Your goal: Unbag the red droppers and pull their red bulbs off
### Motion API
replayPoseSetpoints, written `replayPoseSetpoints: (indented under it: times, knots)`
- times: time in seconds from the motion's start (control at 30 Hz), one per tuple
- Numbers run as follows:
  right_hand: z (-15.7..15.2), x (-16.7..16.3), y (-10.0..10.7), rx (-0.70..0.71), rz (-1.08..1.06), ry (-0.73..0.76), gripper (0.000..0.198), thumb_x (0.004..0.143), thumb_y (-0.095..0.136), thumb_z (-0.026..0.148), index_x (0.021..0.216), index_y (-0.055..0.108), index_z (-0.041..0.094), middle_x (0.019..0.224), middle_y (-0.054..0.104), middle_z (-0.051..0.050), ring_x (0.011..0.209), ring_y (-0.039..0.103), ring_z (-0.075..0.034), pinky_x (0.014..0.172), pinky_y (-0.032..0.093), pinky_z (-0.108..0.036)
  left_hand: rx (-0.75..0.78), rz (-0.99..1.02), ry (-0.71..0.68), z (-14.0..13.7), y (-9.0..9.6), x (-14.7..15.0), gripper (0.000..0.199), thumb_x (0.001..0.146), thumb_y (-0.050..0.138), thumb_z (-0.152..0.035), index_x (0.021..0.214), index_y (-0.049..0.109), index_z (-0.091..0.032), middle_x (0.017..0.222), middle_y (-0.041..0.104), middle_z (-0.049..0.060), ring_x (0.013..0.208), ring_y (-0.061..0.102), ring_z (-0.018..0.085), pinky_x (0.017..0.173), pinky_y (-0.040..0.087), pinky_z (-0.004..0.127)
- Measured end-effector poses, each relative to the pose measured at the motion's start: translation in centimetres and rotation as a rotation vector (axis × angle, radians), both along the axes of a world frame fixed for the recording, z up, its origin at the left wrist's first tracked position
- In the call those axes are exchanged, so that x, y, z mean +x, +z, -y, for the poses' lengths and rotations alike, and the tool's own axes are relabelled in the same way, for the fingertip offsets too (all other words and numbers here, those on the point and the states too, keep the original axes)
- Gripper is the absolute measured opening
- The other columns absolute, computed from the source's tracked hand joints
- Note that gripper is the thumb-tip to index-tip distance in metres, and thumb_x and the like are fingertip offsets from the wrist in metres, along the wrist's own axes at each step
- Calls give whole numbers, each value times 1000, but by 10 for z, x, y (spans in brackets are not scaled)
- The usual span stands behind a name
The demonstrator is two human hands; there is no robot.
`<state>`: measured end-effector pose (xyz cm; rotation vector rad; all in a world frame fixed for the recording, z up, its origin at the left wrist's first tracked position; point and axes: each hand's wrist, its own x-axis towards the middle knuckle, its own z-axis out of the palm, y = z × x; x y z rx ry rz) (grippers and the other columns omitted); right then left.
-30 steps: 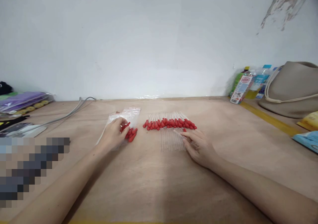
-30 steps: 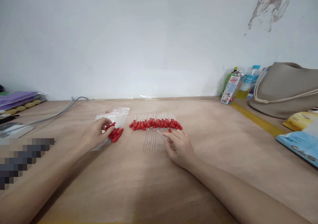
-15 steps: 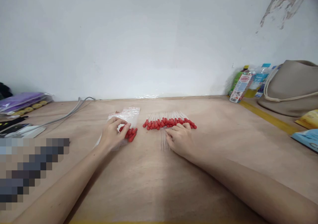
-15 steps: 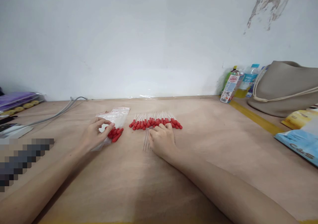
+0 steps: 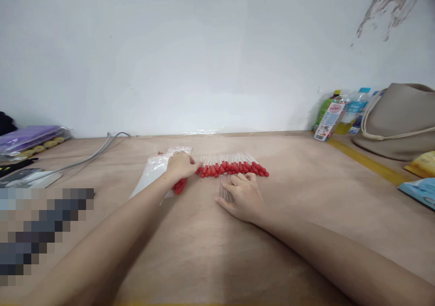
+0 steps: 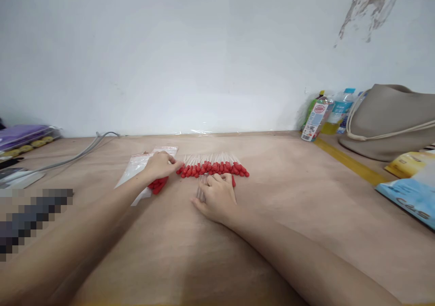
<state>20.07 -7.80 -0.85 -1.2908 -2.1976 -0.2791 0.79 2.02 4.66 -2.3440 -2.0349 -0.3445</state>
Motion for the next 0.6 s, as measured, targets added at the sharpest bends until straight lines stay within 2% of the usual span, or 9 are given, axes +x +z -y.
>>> replayPoseSetpoints:
  times: [0.07, 0.17, 0.33, 0.43, 0.5, 0.6]
  knots:
    - [0, 1, 0, -18, 7, 14, 36, 75, 54, 51, 89, 64, 20, 80, 59, -5, 80, 48, -19, 77, 26, -39, -56, -3, 19, -7, -1, 6, 32, 64, 55, -48, 62, 68, -20, 73, 65, 10, 85, 57, 29, 74, 43, 36]
    - [1, 1, -1, -29, -1, 28, 42, 75, 51, 57, 91, 65, 21, 80, 58, -5, 80, 47, -19, 78, 26, -40, -122, -2, 44, -16, -4, 10, 28, 61, 57, -44, 63, 68, -19, 69, 66, 10, 77, 59, 27, 67, 44, 32]
    - [0, 3, -1, 1, -88, 2, 36, 79, 50, 52, 93, 65, 23, 80, 58, -4, 79, 48, -18, 78, 26, -38, -139, 18, 53, -19, -2, 9, 23, 64, 53, -37, 59, 65, -18, 62, 65, 7, 66, 60, 22, 57, 42, 27]
    - [-2, 12, 4, 56, -167, -39, 31, 81, 49, 47, 93, 65, 23, 79, 58, -3, 77, 50, -16, 79, 26, -36, -80, 25, 17, -8, 10, 3, 28, 71, 47, -37, 57, 61, -18, 57, 62, 6, 64, 60, 22, 57, 40, 28]
    - [-2, 21, 6, 93, -210, -59, 28, 83, 48, 43, 92, 65, 23, 78, 58, -3, 76, 51, -15, 78, 27, -35, -19, 25, -14, 7, 17, -2, 30, 76, 43, -37, 63, 59, -17, 61, 62, 6, 66, 59, 22, 59, 40, 28]
    - [0, 37, 7, 154, -259, -58, 27, 83, 49, 37, 99, 62, 21, 82, 57, -4, 80, 53, -17, 78, 31, -36, 122, 66, -162, 37, 16, -7, 25, 82, 39, -36, 78, 55, -17, 73, 62, 5, 69, 58, 19, 61, 40, 28]
